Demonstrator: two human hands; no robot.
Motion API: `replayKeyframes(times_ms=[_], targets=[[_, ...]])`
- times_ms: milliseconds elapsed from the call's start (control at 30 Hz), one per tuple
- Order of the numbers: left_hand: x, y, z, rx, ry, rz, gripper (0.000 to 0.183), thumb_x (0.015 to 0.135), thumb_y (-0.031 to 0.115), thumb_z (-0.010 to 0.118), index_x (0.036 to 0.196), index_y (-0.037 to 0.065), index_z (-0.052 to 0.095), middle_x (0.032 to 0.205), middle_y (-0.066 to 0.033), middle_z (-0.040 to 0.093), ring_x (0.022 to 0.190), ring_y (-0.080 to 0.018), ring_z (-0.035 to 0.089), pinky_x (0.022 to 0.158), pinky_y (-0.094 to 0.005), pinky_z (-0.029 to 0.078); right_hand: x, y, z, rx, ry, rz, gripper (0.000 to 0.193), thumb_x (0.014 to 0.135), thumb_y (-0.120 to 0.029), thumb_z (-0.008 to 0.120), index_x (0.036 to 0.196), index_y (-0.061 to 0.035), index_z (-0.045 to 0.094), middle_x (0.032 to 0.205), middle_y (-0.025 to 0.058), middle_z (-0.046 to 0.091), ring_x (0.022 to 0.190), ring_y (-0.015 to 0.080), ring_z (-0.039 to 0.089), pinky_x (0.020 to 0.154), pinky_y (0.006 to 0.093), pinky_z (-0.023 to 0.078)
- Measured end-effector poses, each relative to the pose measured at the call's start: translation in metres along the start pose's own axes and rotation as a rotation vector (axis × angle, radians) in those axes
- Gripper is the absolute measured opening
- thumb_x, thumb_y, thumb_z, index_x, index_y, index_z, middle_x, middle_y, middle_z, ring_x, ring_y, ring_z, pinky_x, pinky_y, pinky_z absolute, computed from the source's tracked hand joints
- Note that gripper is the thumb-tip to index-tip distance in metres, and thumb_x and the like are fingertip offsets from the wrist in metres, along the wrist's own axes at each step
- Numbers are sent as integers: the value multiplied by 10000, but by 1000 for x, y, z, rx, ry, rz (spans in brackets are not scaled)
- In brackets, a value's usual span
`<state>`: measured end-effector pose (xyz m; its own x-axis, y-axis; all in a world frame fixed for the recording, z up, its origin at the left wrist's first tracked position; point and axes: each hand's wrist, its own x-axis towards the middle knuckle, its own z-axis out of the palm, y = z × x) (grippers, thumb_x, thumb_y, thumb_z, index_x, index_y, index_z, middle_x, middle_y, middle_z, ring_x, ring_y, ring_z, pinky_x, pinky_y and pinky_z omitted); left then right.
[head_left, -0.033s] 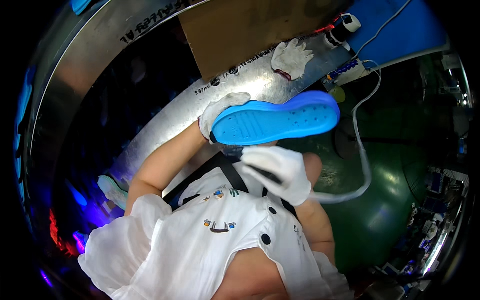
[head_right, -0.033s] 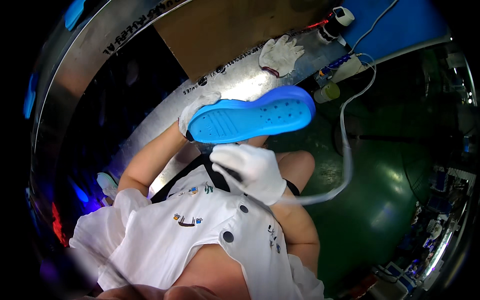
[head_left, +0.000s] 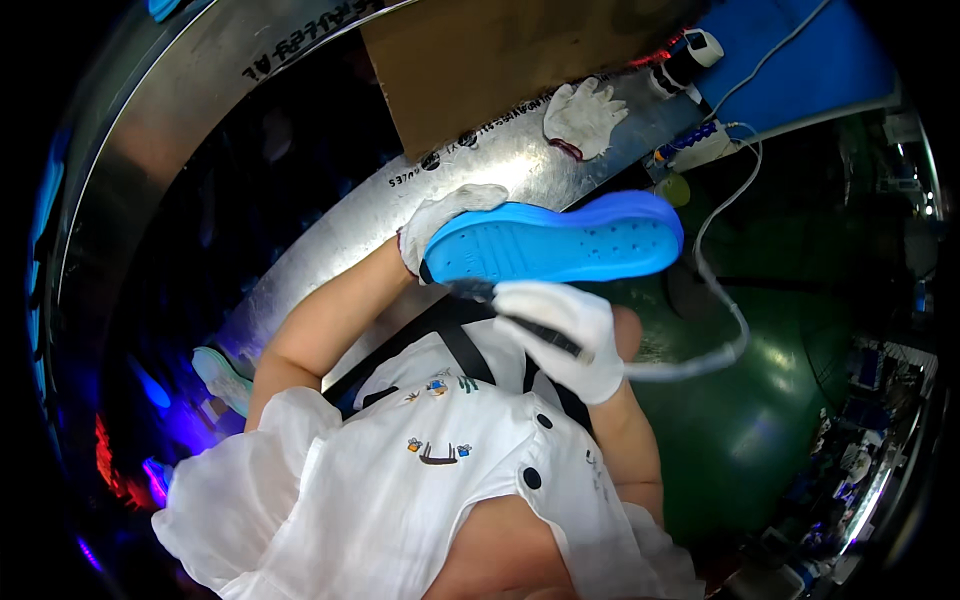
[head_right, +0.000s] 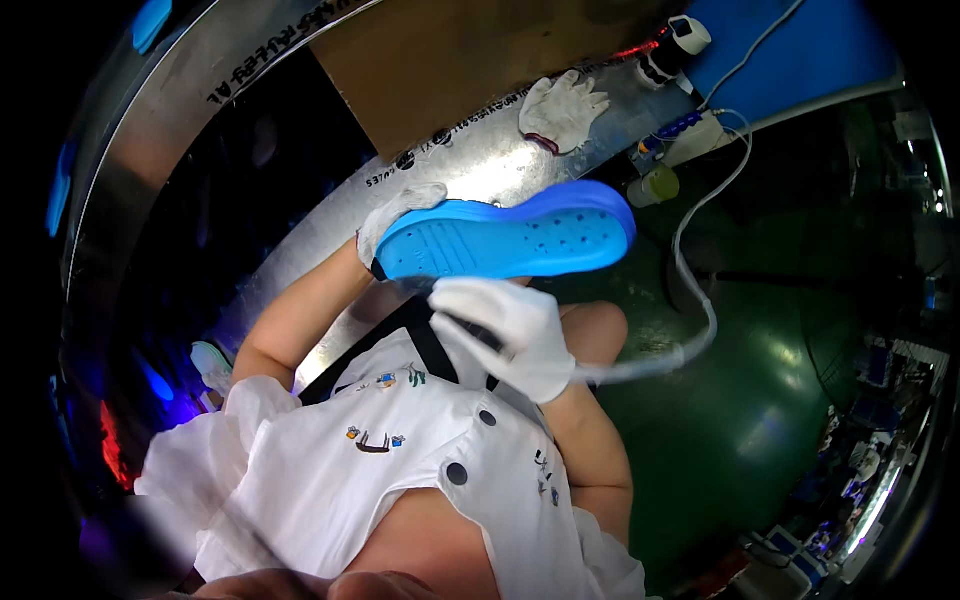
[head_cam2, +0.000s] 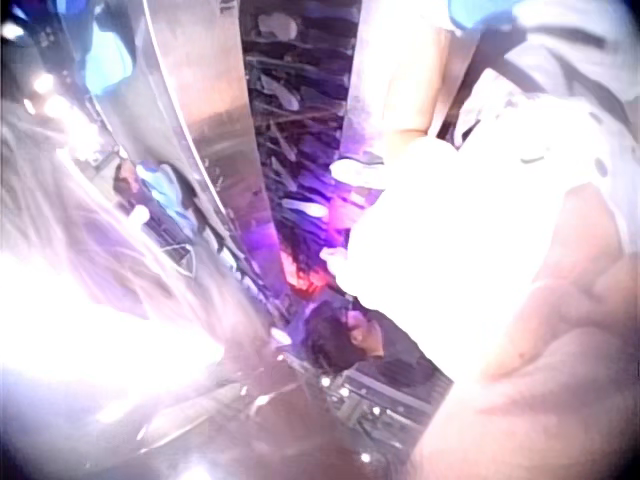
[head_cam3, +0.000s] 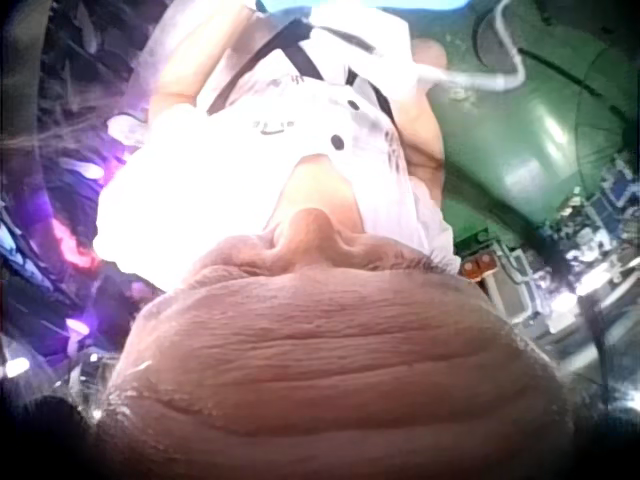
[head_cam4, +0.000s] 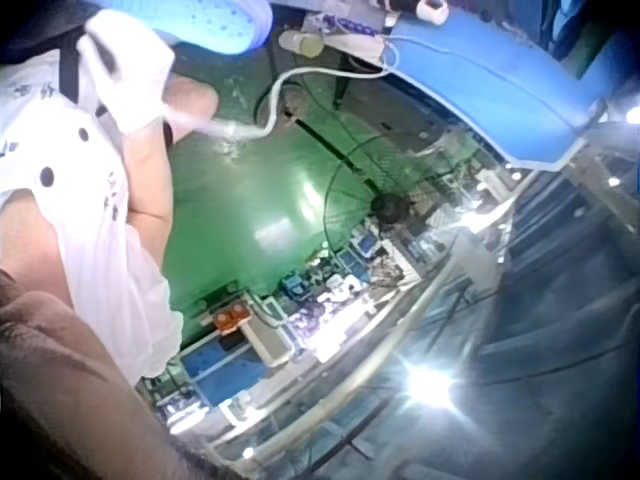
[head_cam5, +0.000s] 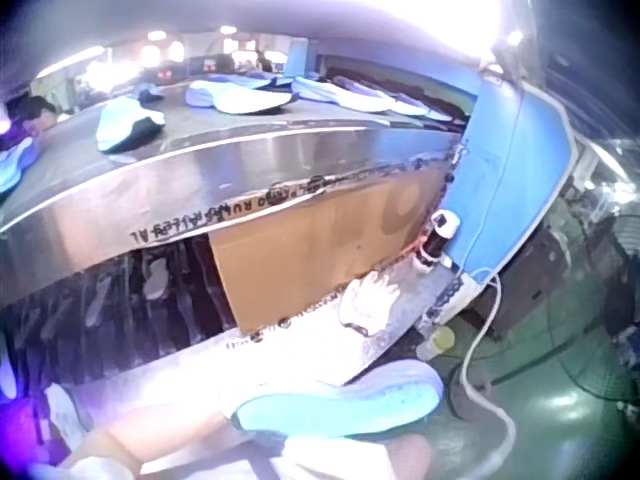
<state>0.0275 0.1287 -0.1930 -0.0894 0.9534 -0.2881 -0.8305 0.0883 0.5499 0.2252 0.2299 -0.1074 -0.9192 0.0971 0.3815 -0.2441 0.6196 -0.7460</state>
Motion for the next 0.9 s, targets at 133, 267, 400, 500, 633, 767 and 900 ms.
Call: replayKeyframes(times_ms=[133,267,400,500,633,767,900], targets=[[-1,16,4,307,-91,65,468,978,286,570,1286,-66,591,1287,-208,615,1134,-264,639,1009,-383,517,-11,-5,-3,-219,-101,-61,238,786,-125,744,1023,-111,721,1043,76,720,782,244,684,663,328,551],[-3,26,12,457,-47,105,472,969,311,588,1278,-45,604,1278,-195,621,1138,-249,635,1012,-373,510,-11,-2,-11,-253,-21,-54,356,709,-123,665,1060,-106,716,1105,70,714,699,227,636,601,327,528],[-9,33,17,525,-18,146,476,960,336,605,1271,-24,617,1268,-181,627,1141,-234,632,1016,-363,504,-5,-24,-21,-281,-116,-35,285,709,-57,739,994,-67,726,1058,112,725,705,235,644,604,319,517],[-11,39,20,564,19,148,479,953,355,619,1266,-8,627,1261,-171,631,1144,-223,630,1019,-356,499,-3,-6,-20,-162,81,38,224,728,-18,793,942,-44,732,1015,138,732,692,248,653,601,317,508],[-20,40,19,600,88,153,483,944,380,636,1258,13,639,1251,-157,638,1148,-208,626,1023,-346,493,-12,-21,-25,-426,-116,-113,377,683,-103,684,1057,-122,726,1103,44,721,619,203,576,516,304,469],[-23,44,23,607,129,120,487,934,405,654,1251,34,652,1242,-144,644,1151,-194,623,1026,-335,486,-4,-10,-34,-321,-4,-43,338,663,-2,811,987,-75,747,1049,139,735,614,233,612,543,301,484],[-24,39,15,636,318,135,491,925,429,672,1243,55,665,1232,-130,650,1155,-179,620,1030,-325,480,-9,-23,-32,-530,-147,-124,300,669,-37,816,956,-86,745,1061,117,736,584,215,584,526,292,479]])
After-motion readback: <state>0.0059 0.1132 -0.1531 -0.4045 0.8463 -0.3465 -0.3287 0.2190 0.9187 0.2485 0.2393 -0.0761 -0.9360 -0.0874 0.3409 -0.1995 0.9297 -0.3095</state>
